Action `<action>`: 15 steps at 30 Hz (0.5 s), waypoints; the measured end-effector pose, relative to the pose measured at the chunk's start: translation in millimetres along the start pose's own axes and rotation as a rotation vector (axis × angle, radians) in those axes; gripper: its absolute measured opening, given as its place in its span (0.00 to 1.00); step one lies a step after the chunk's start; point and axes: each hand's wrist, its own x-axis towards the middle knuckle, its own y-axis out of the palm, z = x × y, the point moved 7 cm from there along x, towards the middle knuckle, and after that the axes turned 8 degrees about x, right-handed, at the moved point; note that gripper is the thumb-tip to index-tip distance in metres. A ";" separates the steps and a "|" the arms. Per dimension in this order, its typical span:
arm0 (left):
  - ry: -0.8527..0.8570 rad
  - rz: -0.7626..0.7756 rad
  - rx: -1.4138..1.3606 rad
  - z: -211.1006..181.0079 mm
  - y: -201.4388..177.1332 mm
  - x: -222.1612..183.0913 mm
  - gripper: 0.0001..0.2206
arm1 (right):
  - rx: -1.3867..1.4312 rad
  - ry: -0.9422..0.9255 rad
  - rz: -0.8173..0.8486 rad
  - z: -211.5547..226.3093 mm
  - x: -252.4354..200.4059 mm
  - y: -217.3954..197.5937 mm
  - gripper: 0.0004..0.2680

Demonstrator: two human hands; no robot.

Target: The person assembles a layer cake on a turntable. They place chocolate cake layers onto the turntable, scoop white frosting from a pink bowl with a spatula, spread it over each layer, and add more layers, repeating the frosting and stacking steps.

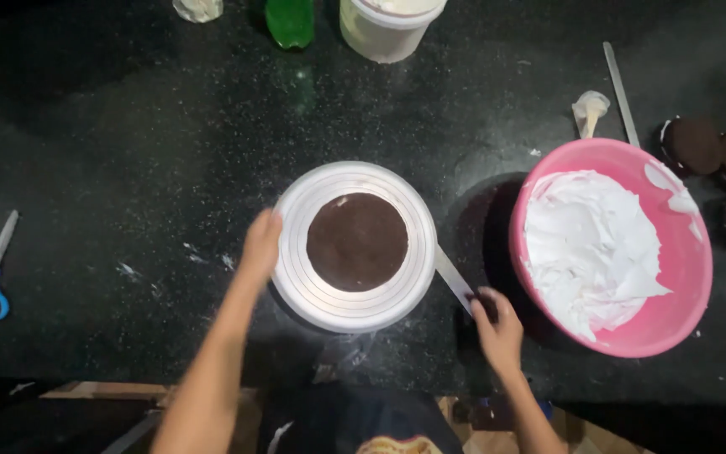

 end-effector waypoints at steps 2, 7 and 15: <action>-0.052 -0.117 -0.061 16.8 24.3 -63.2 0.16 | -0.202 -0.021 0.002 -23.1 -13.4 -18.4 0.13; 0.372 0.757 0.147 65.7 145.6 -238.5 0.12 | -0.638 -0.125 0.128 -38.8 -32.2 -23.2 0.20; 0.680 0.309 0.971 -5.4 96.2 -176.7 0.25 | -0.497 -0.011 0.118 -112.6 -34.4 -20.6 0.12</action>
